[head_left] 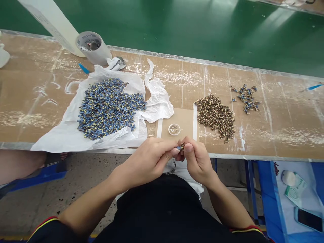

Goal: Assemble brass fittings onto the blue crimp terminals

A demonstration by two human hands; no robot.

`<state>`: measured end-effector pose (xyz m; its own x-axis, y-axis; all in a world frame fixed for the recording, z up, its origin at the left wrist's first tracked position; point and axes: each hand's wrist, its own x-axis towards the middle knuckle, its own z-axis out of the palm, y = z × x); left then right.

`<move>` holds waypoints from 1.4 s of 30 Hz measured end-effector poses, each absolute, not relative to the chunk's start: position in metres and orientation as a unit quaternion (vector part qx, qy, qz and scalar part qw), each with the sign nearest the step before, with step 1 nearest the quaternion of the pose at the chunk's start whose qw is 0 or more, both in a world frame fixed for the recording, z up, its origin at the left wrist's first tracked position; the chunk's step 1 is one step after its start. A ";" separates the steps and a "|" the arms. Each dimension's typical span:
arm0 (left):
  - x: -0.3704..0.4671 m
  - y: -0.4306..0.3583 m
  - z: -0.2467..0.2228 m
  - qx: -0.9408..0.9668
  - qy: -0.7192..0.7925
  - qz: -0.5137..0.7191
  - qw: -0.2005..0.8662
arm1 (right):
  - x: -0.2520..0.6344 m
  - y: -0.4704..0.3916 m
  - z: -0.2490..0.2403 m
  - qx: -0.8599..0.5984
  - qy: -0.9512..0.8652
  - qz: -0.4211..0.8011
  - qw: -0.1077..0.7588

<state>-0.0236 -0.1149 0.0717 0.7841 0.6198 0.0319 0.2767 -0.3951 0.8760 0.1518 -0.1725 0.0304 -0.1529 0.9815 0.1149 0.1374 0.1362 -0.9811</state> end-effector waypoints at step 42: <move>-0.017 -0.124 0.053 0.716 0.367 0.170 0.569 | 0.150 -0.167 0.029 -0.496 -0.443 0.591 0.458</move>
<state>-0.0168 -0.1242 0.0531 0.6726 0.7192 -0.1745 0.3322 -0.0826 0.9396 0.1498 -0.1667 0.0286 -0.0893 0.9795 -0.1803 -0.1016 -0.1890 -0.9767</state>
